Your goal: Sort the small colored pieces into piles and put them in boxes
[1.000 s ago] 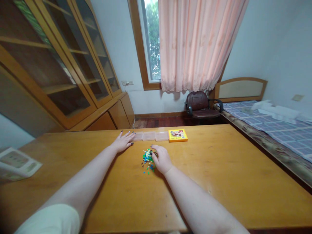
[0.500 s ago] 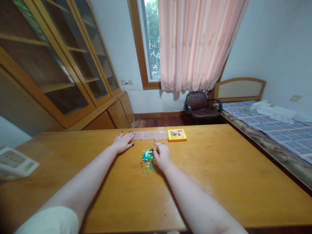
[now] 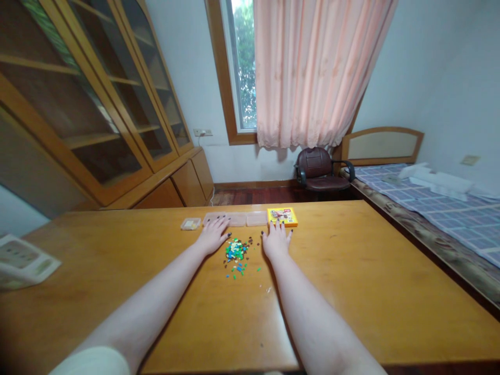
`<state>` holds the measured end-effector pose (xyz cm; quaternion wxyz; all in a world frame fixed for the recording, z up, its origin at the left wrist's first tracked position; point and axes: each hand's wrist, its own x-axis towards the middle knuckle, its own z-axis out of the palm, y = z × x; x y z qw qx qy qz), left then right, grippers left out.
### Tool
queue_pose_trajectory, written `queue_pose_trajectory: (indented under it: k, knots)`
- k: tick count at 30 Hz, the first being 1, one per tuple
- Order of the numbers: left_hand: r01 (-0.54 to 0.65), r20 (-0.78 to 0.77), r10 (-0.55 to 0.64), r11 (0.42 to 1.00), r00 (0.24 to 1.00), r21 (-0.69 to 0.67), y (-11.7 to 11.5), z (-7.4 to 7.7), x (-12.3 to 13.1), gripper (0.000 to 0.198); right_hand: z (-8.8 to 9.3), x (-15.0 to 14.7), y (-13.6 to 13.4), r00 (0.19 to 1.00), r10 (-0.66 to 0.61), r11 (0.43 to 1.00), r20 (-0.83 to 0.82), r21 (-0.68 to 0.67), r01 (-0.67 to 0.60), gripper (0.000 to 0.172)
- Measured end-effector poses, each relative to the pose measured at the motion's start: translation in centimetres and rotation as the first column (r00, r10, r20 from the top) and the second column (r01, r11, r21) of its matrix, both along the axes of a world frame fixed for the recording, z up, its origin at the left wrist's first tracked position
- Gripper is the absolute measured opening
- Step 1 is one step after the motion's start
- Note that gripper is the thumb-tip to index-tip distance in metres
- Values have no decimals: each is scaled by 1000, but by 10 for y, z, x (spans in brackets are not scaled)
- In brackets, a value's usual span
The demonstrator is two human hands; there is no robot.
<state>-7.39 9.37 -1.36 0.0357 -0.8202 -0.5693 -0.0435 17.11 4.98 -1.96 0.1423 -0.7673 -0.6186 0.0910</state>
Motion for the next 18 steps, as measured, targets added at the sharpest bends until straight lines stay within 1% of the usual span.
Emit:
queue_pose_trajectory:
  k: [3, 7, 11, 14, 15, 16, 17, 18]
  knots:
    - [-7, -1, 7, 1000, 1000, -24, -1, 1, -3, 58, 1, -1, 0, 1000, -9, 1000, -6, 2, 9, 56]
    - [5, 9, -5, 999, 1000, -44, -2, -1, 2, 62, -1, -1, 3, 998, -9, 1000, -57, 15, 10, 56]
    - [17, 48, -15, 998, 999, -58, -4, -3, 7, 64, -5, 1, 4, 995, 22, 997, -97, 79, -14, 55]
    - [38, 75, -34, 998, 997, -51, -3, 0, 0, 65, -8, 1, 3, 995, 36, 992, -95, 126, -24, 55]
    - [16, 80, -14, 1000, 997, -24, -2, 1, -7, 65, -8, 1, 3, 996, 29, 990, -90, 140, -16, 56]
    - [-30, 86, 29, 999, 996, 15, -1, 2, -16, 65, -8, 0, 2, 996, 19, 988, -84, 156, -6, 57]
    - [-109, 99, 102, 991, 990, 71, 1, 3, -27, 64, -7, -1, 2, 997, 7, 984, -80, 176, 8, 58]
    - [-214, 117, 201, 970, 973, 118, 2, 3, -40, 64, -7, -3, 1, 997, -3, 980, -79, 197, 19, 58]
